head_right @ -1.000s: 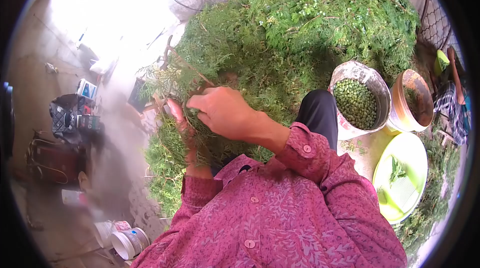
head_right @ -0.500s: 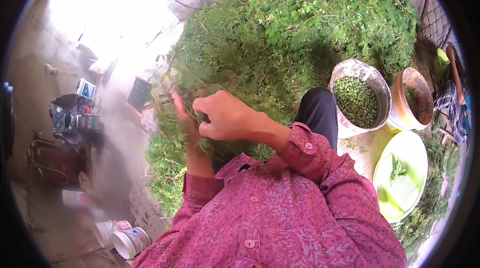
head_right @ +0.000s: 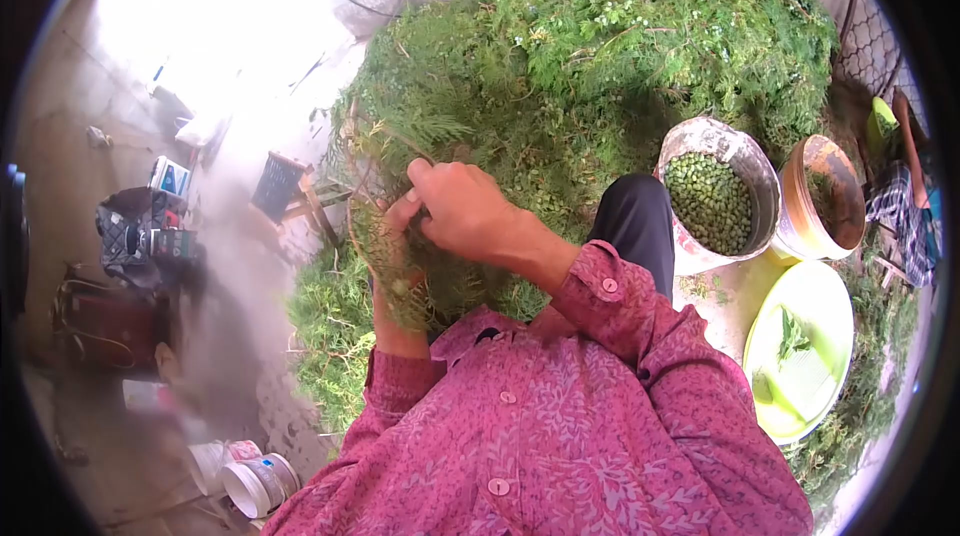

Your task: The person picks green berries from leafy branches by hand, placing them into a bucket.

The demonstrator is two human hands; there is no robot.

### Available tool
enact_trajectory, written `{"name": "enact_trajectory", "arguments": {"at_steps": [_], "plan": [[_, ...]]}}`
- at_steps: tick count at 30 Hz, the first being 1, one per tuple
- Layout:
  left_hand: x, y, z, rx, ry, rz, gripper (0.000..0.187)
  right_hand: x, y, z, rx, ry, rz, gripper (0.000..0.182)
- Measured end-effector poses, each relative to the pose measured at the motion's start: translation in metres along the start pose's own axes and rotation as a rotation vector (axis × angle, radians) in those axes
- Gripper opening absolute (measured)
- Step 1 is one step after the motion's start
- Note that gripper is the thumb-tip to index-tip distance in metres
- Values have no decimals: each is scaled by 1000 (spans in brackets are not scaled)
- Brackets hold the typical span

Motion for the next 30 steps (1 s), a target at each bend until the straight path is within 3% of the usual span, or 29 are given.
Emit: {"name": "enact_trajectory", "arguments": {"at_steps": [4, 7, 10, 12, 15, 19, 28, 30], "plan": [[12, -4, 3, -49, -182, 44, 38, 2, 2, 2, -25, -26, -14, 40], [9, -1, 6, -91, -128, 94, 36, 4, 3, 4, -21, -15, 9, 41], [18, 0, 8, -58, -82, 143, 26, 14, 7, 10, 26, -173, 83, 33], [30, -2, 10, -26, -63, 181, 23, 12, 8, 21, -50, -428, -15, 25], [31, -1, 7, -9, -62, 235, 20, 8, 8, 25, -52, -498, 17, 22], [37, -5, 4, -34, -21, 205, 19, -6, 8, 24, -52, -388, -39, 23], [43, -9, 6, 17, 105, 216, 20, -14, 24, 35, 115, -365, 73, 25], [44, -8, 9, -1, 89, 251, 20, -17, 27, 40, -35, -574, 34, 23]]}}
Point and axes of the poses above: each hand's wrist, its own y-axis away from the middle knuckle, its own x-axis out of the back of the hand, z = x × y, the point moved 6 cm from there along -y, towards the middle knuckle, and after that the axes turned 8 degrees about -z, right-handed, at the moved point
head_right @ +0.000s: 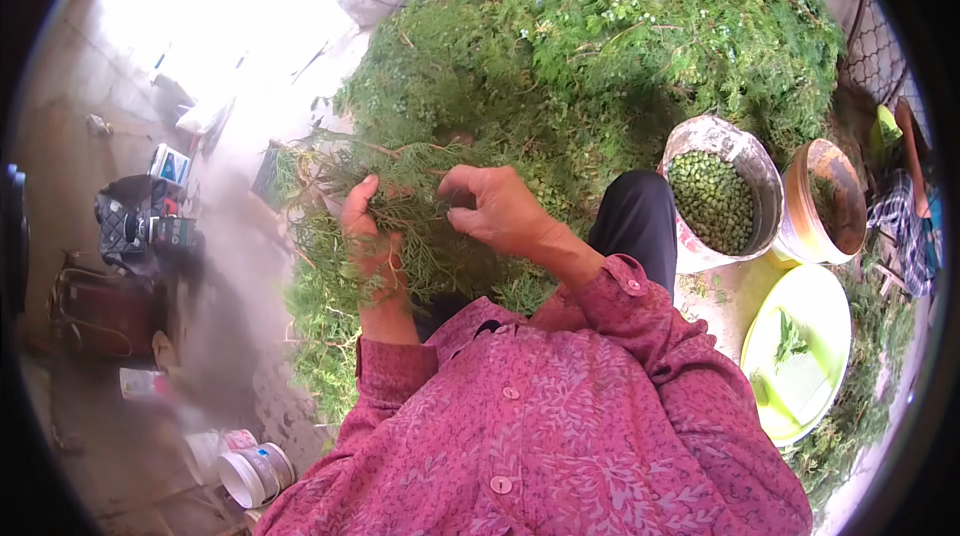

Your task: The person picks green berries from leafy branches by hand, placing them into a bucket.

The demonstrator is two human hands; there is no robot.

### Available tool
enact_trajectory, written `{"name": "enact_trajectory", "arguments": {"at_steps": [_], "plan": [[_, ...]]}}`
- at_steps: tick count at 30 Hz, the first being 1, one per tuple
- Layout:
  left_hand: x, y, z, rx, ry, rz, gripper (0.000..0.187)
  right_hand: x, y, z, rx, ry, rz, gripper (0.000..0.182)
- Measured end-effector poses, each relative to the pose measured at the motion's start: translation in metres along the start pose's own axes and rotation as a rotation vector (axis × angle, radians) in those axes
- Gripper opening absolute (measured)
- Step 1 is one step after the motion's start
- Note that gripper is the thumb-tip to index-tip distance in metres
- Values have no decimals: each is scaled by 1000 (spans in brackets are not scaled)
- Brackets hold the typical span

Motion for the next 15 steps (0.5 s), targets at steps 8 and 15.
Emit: {"name": "enact_trajectory", "arguments": {"at_steps": [8, 15], "plan": [[37, -8, -8, -239, -226, -113, 25, -21, 3, -89, 315, -1, -119, 18], [-7, 18, 4, -510, -498, -273, 32, -54, -1, -83, 336, 90, -229, 24]]}}
Point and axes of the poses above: each hand's wrist, its own y-axis away from the middle knuckle, its own x-axis out of the back of the hand, z = x × y, the point moved 6 cm from there along -y, towards the middle knuckle, and after that the axes turned 8 degrees about -z, right-handed, at the moved point
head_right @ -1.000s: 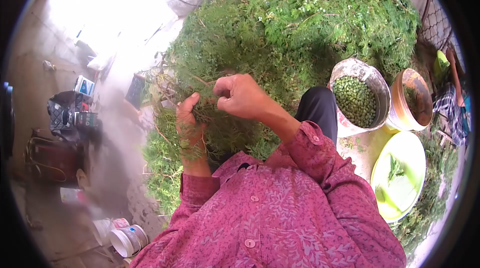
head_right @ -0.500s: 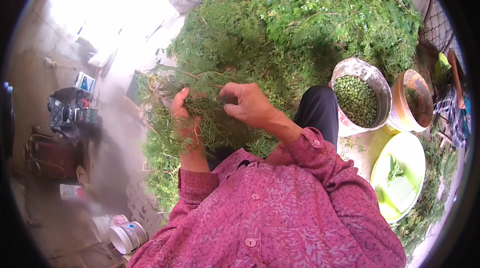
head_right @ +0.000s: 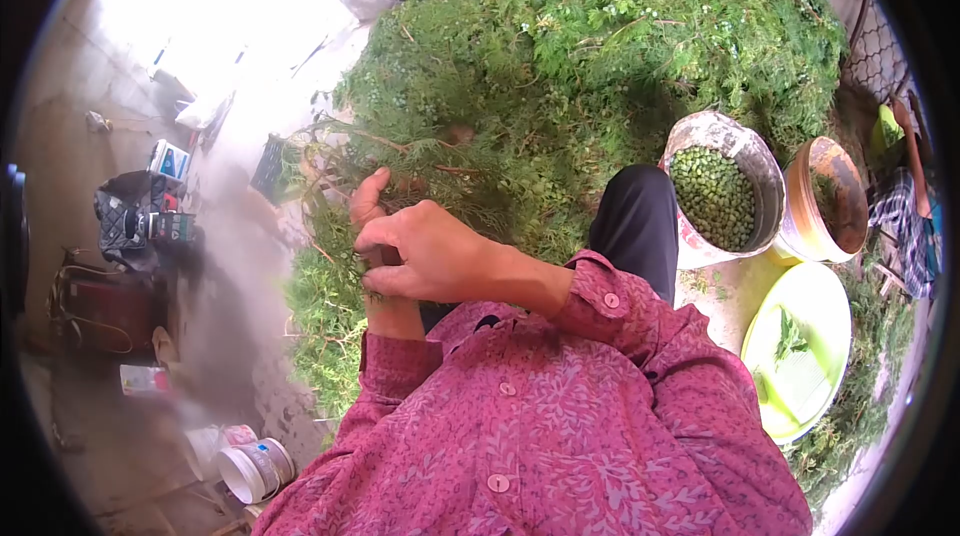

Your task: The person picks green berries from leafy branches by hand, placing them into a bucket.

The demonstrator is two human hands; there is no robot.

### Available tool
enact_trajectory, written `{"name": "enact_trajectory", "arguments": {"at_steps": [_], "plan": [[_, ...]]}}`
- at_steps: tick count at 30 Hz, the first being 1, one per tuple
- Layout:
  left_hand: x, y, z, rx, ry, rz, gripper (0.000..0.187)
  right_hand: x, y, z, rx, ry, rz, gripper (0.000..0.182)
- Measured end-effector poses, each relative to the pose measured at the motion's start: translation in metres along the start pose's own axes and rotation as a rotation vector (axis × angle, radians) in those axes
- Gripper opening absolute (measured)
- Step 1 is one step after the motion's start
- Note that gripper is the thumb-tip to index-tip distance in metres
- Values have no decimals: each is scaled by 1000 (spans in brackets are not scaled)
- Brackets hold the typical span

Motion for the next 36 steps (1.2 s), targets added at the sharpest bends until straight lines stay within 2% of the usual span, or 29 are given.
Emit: {"name": "enact_trajectory", "arguments": {"at_steps": [1, 3, 7, 10, 11, 12, 13, 14, 16, 17, 20, 21, 22, 24, 25, 26, 27, 29, 30, 32, 34, 35, 36], "plan": [[-4, -6, 7, 1, 1, 0, 32, -4, -1, 4, -57, -8, -34, 26], [2, -4, -17, 493, 469, 423, 27, -9, -2, 9, -48, -23, -32, 26], [3, -7, -10, 354, 402, 408, 28, -15, -5, 10, -59, -62, -47, 22], [13, -4, -17, 427, 382, 355, 27, -14, -1, 9, -65, 8, -33, 20], [16, -6, -20, 494, 478, 361, 26, -13, 2, 9, -64, 8, -33, 20], [18, -6, -22, 561, 576, 366, 26, -16, 6, 16, -152, -57, -103, 20], [30, -5, -12, 581, 286, 399, 25, -19, 12, 22, -242, -121, -173, 19], [32, -4, -13, 582, 286, 399, 25, -18, 16, 26, -242, -121, -172, 19], [29, -8, -10, 443, 455, 370, 23, -32, 35, 54, -604, -679, -254, 18], [28, -8, -10, 449, 494, 400, 23, -32, 43, 60, -689, -890, -276, 18], [22, -12, -4, 376, 404, 433, 24, -37, 54, 68, -671, -990, -351, 20], [24, -15, -4, 376, 407, 428, 24, -37, 61, 64, -670, -828, -506, 20], [33, -15, -5, 370, 423, 463, 24, -36, 67, 63, -671, -826, -502, 20], [45, -18, -1, 361, 440, 497, 25, -20, 72, 63, -519, -289, -399, 20], [49, -18, 2, 361, 445, 482, 26, 4, 77, 61, -543, -301, -199, 19], [53, -16, 5, 363, 448, 470, 26, 36, 86, 52, -670, -340, -67, 24], [60, -13, 5, 366, 444, 475, 26, 66, 102, 64, -773, -272, 171, 24], [73, -14, 2, 333, 439, 444, 27, 125, 143, 70, -529, -416, 718, 10], [73, -15, 4, 332, 446, 439, 27, 153, 167, 67, -343, -408, 858, 10], [70, -15, 5, 360, 468, 445, 28, 200, 212, 57, -347, 53, 1070, 20], [70, -13, 5, 343, 410, 464, 28, 224, 240, 55, -855, 681, 1014, 32], [71, -12, 7, 322, 347, 480, 28, 234, 263, 80, -866, 1205, 805, 37], [69, -12, 7, 319, 352, 481, 28, 235, 274, 86, -861, 1210, 806, 37]]}}
Point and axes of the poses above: each hand's wrist, its own y-axis away from the middle knuckle, its own x-axis out of the back of the hand, z = x × y, the point moved 6 cm from there along -y, towards the middle knuckle, and after that the axes turned 8 degrees about -z, right-handed, at the moved point
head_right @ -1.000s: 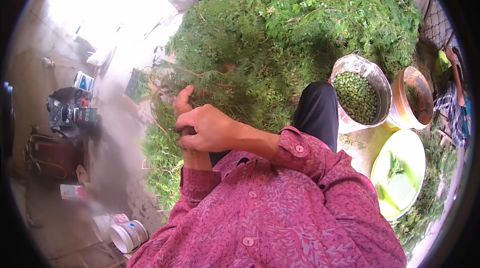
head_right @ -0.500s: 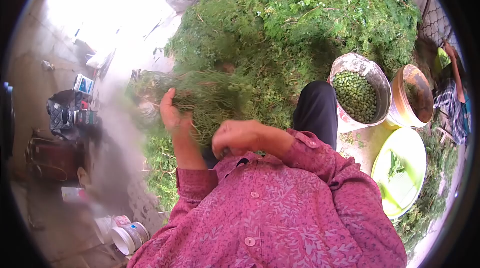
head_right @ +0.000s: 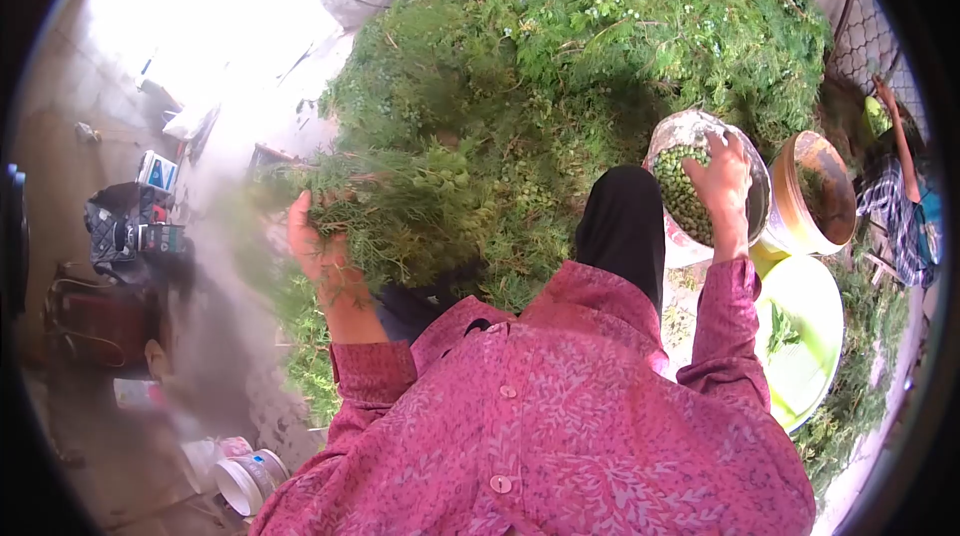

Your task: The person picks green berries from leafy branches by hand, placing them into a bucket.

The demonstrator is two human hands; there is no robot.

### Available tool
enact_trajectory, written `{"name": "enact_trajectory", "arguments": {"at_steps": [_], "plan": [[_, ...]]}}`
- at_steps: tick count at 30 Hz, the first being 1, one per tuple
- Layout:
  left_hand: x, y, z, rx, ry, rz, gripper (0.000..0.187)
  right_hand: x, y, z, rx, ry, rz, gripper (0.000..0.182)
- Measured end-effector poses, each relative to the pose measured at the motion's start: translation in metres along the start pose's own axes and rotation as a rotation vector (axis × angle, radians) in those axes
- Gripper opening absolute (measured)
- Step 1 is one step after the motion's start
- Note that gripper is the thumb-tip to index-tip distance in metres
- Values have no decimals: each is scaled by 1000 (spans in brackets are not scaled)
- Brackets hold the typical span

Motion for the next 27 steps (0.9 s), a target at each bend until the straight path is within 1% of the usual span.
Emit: {"name": "enact_trajectory", "arguments": {"at_steps": [2, 3, 4, 6, 8, 9, 10, 11, 12, 14, 15, 17, 18, 20, 21, 23, 24, 26, 27], "plan": [[-8, 3, -6, 72, 40, -19, 28, -13, 7, 13, -76, 88, -136, 31], [-10, 5, -6, 73, 33, -17, 28, -15, 8, 7, -95, -102, -200, 28], [-13, 7, -6, 64, -5, -5, 28, -26, 8, 2, -254, -381, -348, 23], [-24, 10, -5, 52, -42, -3, 28, -38, 12, -36, -180, -828, -385, 23], [-34, 15, -5, 66, -73, -28, 27, -30, 13, -100, -12, -904, -494, 27], [-33, 14, -6, 67, -76, -30, 27, -23, 16, -135, 87, -906, -495, 33], [-31, 11, -12, 123, -91, -78, 28, -14, 21, -170, 185, -906, -495, 40], [-31, 10, -18, 180, -105, -125, 28, 1, 26, -203, 319, -908, -489, 45], [-34, 11, -21, 186, -107, -125, 28, 11, 32, -230, 451, -906, -483, 51], [-43, 18, -23, 154, -40, -129, 29, 9, 40, -264, 686, -817, -406, 52], [-45, 22, -22, 158, -40, -125, 29, -1, 42, -271, 685, -816, -411, 52], [-47, 29, -19, 176, -34, -108, 30, -15, 45, -280, 699, -894, -384, 46], [-38, 25, -26, 176, -34, -108, 30, -17, 44, -279, 700, -893, -384, 46], [-16, 14, -29, -109, -227, -116, 28, -40, 50, -281, 593, -983, -848, 37], [-18, 17, -23, -105, -224, -115, 28, -39, 49, -282, 591, -979, -850, 37], [-29, 24, -26, 231, 21, -185, 30, -28, 48, -284, 653, -1059, -938, 29], [-21, 21, -30, 237, 24, -187, 30, -22, 45, -283, 647, -1054, -937, 29], [-4, 12, -41, 217, -59, -232, 35, -23, 43, -284, 478, -1080, -1180, 25], [-4, 13, -42, 218, -58, -236, 35, -21, 39, -285, 477, -1078, -1176, 25]]}}
Point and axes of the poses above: each hand's wrist, its own y-axis away from the middle knuckle, its own x-axis out of the back of the hand, z = x × y, the point moved 6 cm from there along -y, towards the middle knuckle, and after that the axes turned 8 degrees about -z, right-handed, at the moved point
